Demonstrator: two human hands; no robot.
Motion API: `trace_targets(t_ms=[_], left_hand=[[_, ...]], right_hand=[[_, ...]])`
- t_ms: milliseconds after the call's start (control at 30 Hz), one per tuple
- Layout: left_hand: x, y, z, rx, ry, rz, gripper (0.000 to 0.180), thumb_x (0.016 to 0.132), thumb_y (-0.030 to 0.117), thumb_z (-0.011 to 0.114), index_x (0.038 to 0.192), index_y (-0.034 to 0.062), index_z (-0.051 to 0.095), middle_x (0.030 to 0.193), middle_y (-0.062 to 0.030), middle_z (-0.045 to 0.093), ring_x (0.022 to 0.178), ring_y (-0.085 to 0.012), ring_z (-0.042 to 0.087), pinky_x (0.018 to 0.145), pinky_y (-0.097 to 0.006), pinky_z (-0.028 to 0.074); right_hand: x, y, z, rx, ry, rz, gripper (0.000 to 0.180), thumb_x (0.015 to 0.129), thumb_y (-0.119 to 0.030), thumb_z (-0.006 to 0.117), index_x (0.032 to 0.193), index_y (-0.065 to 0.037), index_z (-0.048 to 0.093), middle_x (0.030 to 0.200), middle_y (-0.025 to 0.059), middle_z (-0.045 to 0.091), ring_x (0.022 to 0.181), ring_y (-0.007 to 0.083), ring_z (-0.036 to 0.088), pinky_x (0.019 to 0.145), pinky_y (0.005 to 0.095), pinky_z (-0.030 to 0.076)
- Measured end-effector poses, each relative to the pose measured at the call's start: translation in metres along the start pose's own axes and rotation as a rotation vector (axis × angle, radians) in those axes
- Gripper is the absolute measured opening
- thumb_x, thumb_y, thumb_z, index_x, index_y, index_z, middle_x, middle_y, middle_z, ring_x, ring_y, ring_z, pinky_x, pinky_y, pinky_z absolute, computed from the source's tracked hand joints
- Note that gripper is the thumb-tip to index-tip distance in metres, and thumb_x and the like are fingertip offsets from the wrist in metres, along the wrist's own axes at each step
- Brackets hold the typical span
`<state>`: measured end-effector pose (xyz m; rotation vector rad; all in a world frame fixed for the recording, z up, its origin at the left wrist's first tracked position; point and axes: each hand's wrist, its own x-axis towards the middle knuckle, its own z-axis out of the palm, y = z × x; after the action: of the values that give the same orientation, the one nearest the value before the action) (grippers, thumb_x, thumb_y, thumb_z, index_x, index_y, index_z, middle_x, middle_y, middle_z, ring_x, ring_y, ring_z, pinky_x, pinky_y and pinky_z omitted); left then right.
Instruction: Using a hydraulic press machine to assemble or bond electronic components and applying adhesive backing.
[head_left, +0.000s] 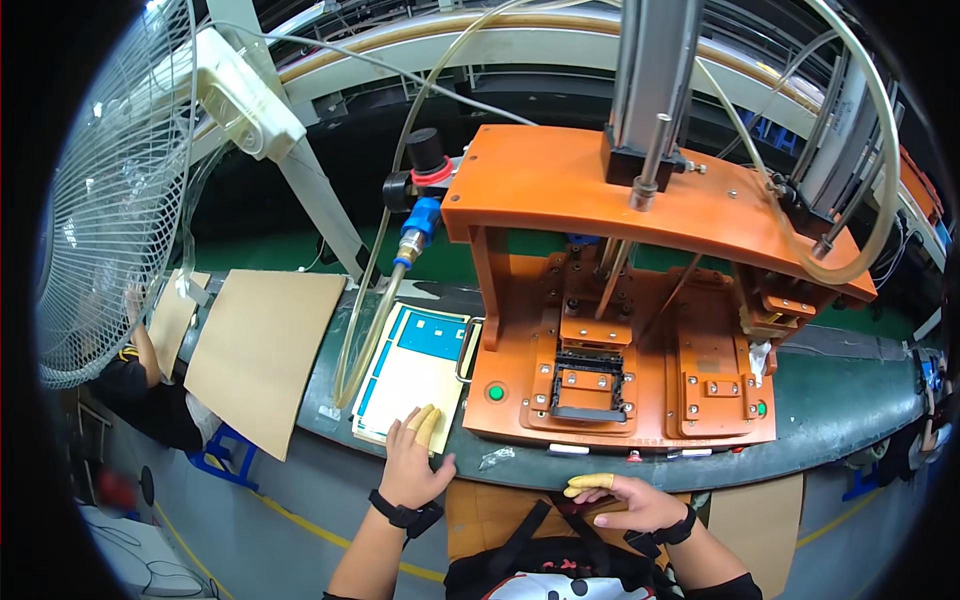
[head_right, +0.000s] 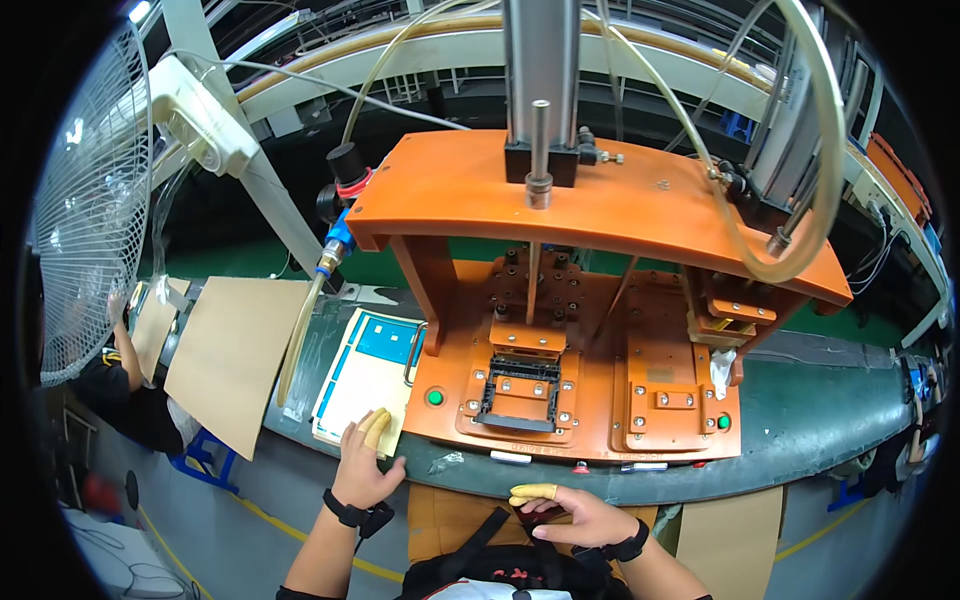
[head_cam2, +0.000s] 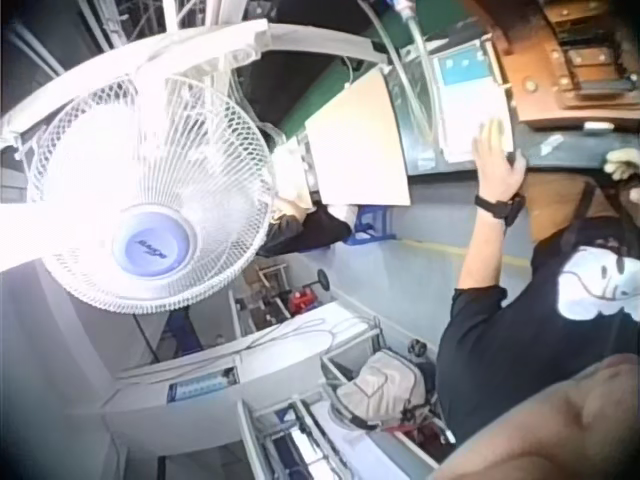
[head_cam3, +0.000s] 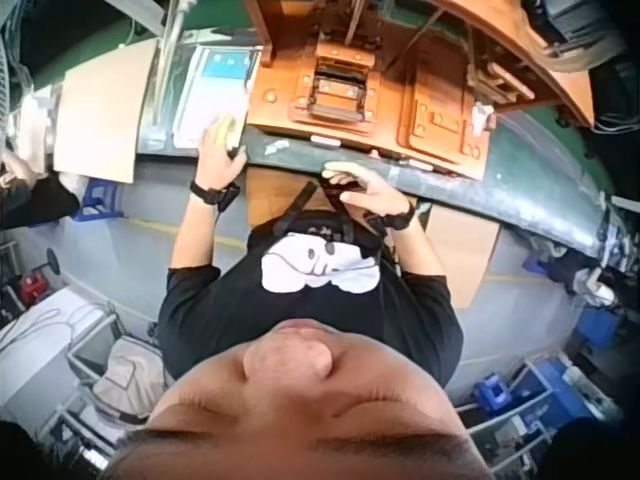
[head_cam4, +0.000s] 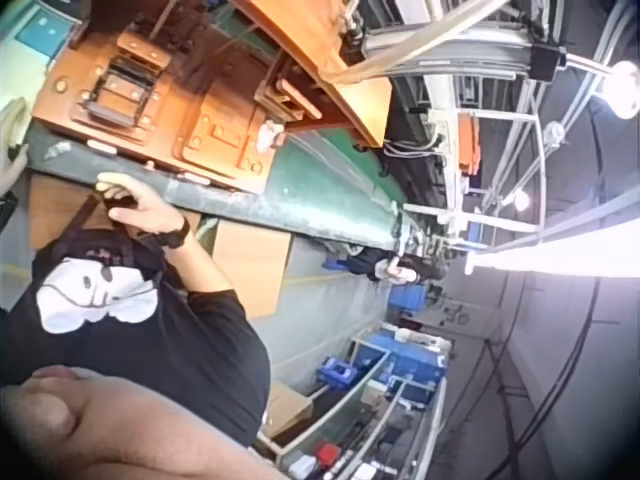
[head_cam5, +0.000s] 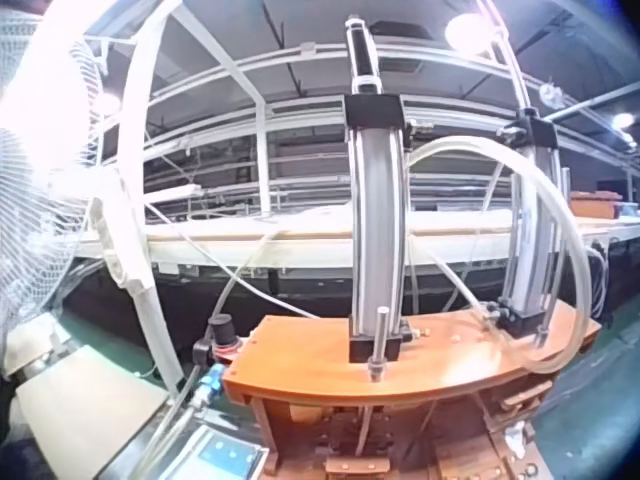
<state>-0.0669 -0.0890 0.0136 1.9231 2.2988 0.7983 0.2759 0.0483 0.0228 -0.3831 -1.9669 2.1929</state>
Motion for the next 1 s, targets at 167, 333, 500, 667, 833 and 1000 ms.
trace_targets(t_ms=[167,333,500,667,833,1000], left_hand=[[-0.003,-0.003,0.006,-0.051,0.091,-0.025,0.050,0.076,0.003,0.061,0.125,0.0018,0.057,0.129,-0.0158,0.057,0.127,-0.0329,0.050,0.109,-0.053,0.031],[-0.010,0.002,-0.021,-0.107,0.206,-0.116,0.029,0.078,-0.001,0.060,0.104,0.0067,0.071,0.096,-0.0111,0.071,0.088,-0.0304,0.066,0.082,-0.039,0.051],[-0.034,0.010,-0.051,-0.056,0.139,0.086,0.030,0.071,0.002,0.068,0.099,0.0074,0.073,0.093,-0.0096,0.071,0.074,-0.0285,0.067,0.066,-0.037,0.054],[-0.060,0.042,-0.056,-0.106,0.030,0.142,0.028,0.069,0.003,0.070,0.096,0.0083,0.073,0.091,-0.0049,0.070,0.073,-0.0245,0.068,0.062,-0.034,0.056],[-0.080,0.062,-0.046,-0.283,-0.148,0.168,0.047,0.071,0.035,0.083,0.106,0.0056,0.070,0.123,-0.0087,0.059,0.114,-0.0294,0.055,0.096,-0.044,0.040],[-0.070,0.051,-0.026,-0.189,0.337,0.050,0.047,0.078,0.022,0.078,0.117,0.0002,0.062,0.125,-0.0186,0.057,0.114,-0.0376,0.054,0.097,-0.046,0.044]], right_hand=[[0.013,-0.009,0.006,-0.033,-0.013,-0.037,0.059,0.089,-0.004,0.067,0.142,0.002,0.042,0.133,0.0122,0.057,0.121,0.0188,0.054,0.107,0.0341,0.040],[0.036,-0.009,0.019,-0.142,-0.082,0.054,0.053,0.093,-0.016,0.068,0.140,-0.004,0.047,0.129,0.0067,0.058,0.112,0.0149,0.056,0.098,0.0291,0.046],[0.088,-0.005,0.039,0.105,-0.145,0.163,0.054,0.096,-0.021,0.064,0.140,0.001,0.043,0.121,0.0109,0.061,0.109,0.0135,0.059,0.095,0.0278,0.049],[0.150,0.018,0.075,0.426,-0.002,0.393,0.040,0.099,-0.019,0.059,0.134,-0.002,0.047,0.119,0.0073,0.063,0.102,0.0103,0.061,0.088,0.0258,0.050],[0.164,0.041,0.105,0.377,0.090,0.110,0.023,0.099,-0.017,0.059,0.115,-0.002,0.061,0.101,0.0045,0.069,0.087,0.0063,0.062,0.077,0.0234,0.051],[0.133,0.005,0.101,-0.065,0.131,0.001,0.029,0.094,-0.015,0.063,0.121,-0.005,0.064,0.088,0.0086,0.071,0.073,0.0123,0.066,0.064,0.0282,0.051]])
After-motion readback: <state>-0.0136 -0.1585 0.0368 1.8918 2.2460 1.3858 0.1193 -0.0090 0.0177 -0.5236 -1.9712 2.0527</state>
